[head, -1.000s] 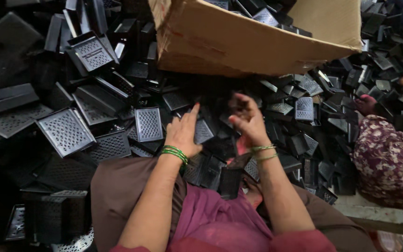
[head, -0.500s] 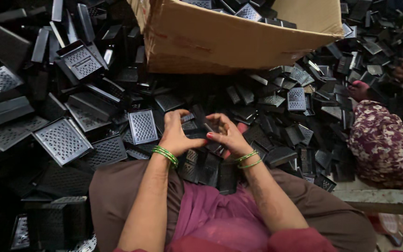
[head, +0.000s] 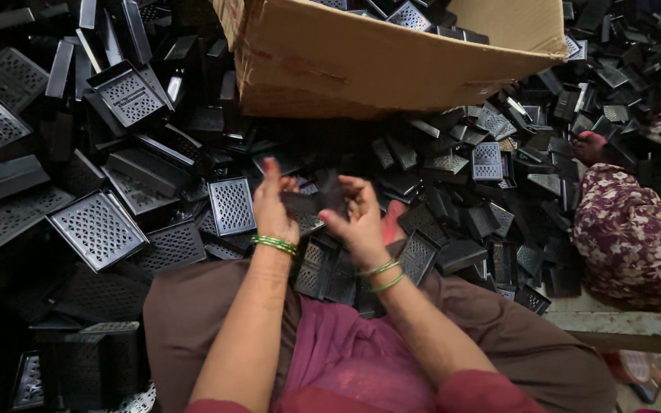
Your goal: The person sits on the floor and repeatedly picks up small black metal components from a large pile. They align and press the pieces together by hand, then place the assembled units into a cardboard box. The process continues with the person handling the parts one at a time.
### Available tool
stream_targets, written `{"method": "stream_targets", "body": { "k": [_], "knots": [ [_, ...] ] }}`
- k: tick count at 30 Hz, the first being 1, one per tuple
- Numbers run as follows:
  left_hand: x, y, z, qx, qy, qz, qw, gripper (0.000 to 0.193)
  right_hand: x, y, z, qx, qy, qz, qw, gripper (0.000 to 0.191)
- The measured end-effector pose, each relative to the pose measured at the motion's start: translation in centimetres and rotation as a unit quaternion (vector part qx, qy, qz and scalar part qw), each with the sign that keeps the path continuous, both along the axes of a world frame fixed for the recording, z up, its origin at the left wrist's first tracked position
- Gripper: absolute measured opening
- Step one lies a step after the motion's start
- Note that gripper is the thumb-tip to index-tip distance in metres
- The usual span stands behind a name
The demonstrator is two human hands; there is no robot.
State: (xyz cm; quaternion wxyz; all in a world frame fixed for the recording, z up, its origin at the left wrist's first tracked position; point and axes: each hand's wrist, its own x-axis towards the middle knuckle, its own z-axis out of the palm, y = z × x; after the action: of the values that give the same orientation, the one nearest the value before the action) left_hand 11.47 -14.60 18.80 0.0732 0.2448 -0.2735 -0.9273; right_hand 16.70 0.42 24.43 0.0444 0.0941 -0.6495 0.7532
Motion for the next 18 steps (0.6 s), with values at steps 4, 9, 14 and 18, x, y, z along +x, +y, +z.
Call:
{"method": "stream_targets", "body": {
  "k": [4,9,14,18],
  "knots": [
    [0.5,-1.1,-0.6,0.164,-0.061,-0.071,0.982,0.049,2.4,-1.7,3.2,0.275,0.162,0.004,0.948,0.079],
    [1.9,-2.5,2.0,0.258,0.063,-0.355,0.897,0.025,3.6,-2.1,5.1,0.285,0.208,0.09,0.931,0.078],
    [3.8,-2.7,5.6,0.096,0.043,-0.379,0.919,0.021,2.5,0.1,5.6,0.307,0.168,0.105,0.931,0.077],
    [4.0,-2.7,6.2,-0.024,0.079,-0.377,0.923,0.025,1.2,1.8,5.4,0.309,0.182,0.106,0.928,0.074]
  ]
}}
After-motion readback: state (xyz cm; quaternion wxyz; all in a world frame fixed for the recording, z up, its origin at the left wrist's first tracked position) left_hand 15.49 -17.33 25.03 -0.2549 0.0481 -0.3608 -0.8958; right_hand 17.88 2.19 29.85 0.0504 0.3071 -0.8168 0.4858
